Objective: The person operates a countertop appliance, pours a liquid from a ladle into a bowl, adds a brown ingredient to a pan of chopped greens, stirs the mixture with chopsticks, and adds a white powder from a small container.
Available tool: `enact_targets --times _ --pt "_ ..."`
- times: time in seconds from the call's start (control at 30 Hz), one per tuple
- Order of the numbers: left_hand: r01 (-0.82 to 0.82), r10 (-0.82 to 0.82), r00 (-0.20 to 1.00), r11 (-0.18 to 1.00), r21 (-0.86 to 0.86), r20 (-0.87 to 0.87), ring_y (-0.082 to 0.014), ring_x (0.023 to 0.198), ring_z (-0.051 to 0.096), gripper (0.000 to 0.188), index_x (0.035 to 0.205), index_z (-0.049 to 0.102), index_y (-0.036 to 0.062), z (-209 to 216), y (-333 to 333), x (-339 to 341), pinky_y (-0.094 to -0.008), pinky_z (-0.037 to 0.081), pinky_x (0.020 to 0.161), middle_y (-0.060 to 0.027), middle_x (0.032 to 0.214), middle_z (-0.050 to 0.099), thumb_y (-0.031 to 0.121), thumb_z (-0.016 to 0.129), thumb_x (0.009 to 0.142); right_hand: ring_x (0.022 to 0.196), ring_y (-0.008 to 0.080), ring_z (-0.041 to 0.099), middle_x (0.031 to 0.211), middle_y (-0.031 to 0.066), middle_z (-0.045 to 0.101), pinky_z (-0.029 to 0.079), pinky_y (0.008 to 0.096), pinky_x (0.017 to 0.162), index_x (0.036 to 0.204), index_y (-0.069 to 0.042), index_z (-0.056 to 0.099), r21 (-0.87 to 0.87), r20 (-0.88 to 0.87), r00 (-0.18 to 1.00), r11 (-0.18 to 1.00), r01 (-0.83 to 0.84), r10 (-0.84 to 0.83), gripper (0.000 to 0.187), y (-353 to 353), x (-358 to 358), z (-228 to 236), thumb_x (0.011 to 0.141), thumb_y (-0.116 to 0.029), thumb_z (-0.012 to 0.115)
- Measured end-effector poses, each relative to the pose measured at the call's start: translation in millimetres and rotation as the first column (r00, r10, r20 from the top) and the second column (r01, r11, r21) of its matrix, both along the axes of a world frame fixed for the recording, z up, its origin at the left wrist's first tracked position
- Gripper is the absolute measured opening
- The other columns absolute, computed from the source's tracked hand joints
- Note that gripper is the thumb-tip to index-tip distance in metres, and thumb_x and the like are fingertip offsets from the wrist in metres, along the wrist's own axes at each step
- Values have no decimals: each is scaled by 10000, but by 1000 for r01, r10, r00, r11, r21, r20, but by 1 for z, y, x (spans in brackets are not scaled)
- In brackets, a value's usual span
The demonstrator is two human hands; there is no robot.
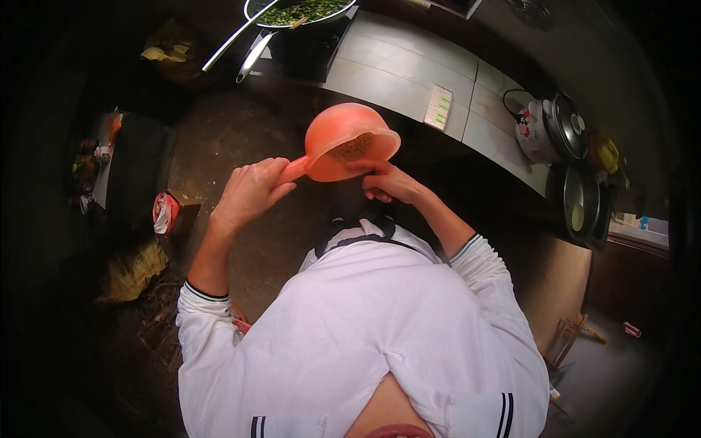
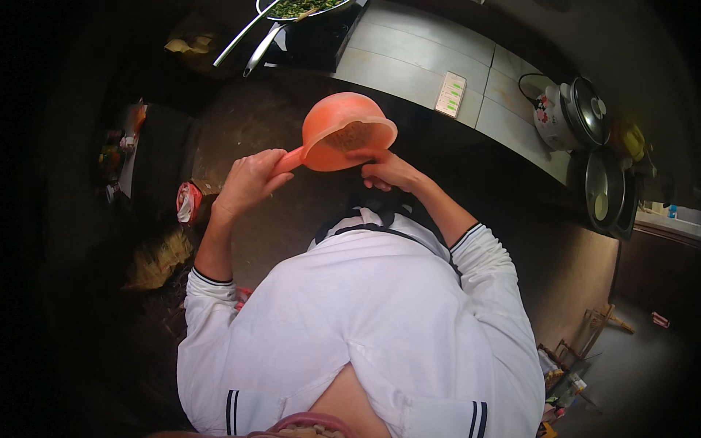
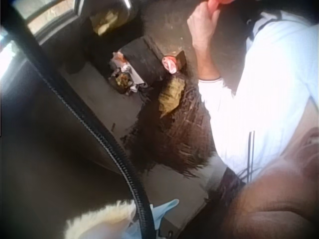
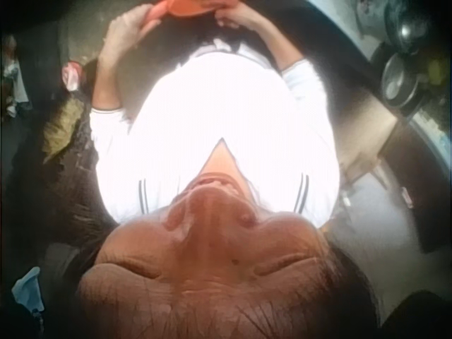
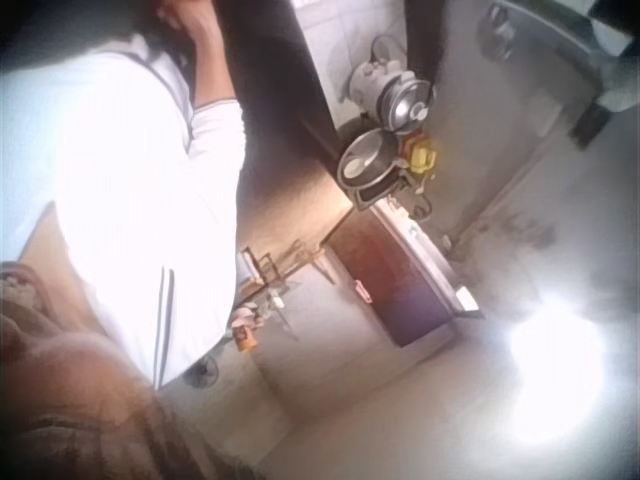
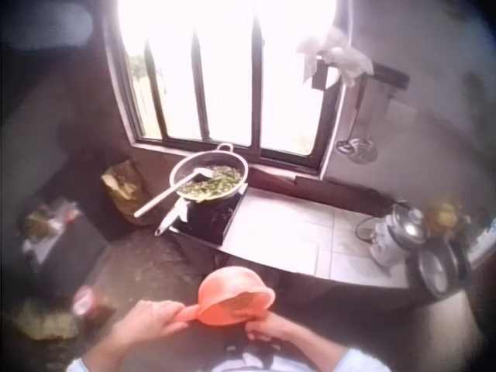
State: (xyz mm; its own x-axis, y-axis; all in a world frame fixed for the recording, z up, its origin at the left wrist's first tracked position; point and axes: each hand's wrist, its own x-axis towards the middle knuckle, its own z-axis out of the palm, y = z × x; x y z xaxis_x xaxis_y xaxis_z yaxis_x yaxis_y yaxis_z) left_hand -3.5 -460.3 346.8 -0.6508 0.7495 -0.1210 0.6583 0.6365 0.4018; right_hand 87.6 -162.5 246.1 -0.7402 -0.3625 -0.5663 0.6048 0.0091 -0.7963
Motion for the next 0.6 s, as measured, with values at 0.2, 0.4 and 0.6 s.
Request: enact_targets --times 0.2,0.4,0.6 --pt "-29 29 998 1000 -2 -49 -366 865 662 360 1113 621 67 3 -9 6 -454 528 724 -136 959 672 248 748 829 469 78 407 688 34 543 341 234 444 1460 -86 484 -32 -1 1000 999 0 0 608 -9 -7 0 853 -44 493" --pt "-39 39 993 999 8 -112 -362 851 666 360 1133 611 77 7 -7 13 -450 538 716 -123 985 673 249 739 844 482 73 417 692 28 544 337 221 449 1439 -86 501 -33 -24 999 999 23 -24 582 -9 -11 1 858 -51 487" --pt "-29 32 983 999 20 -179 -362 818 670 381 1167 587 87 9 -5 12 -451 548 686 -112 992 670 255 729 857 476 63 403 706 31 554 324 208 448 1441 -88 497 -51 -79 995 997 60 -64 578 -7 -21 5 863 -63 493"
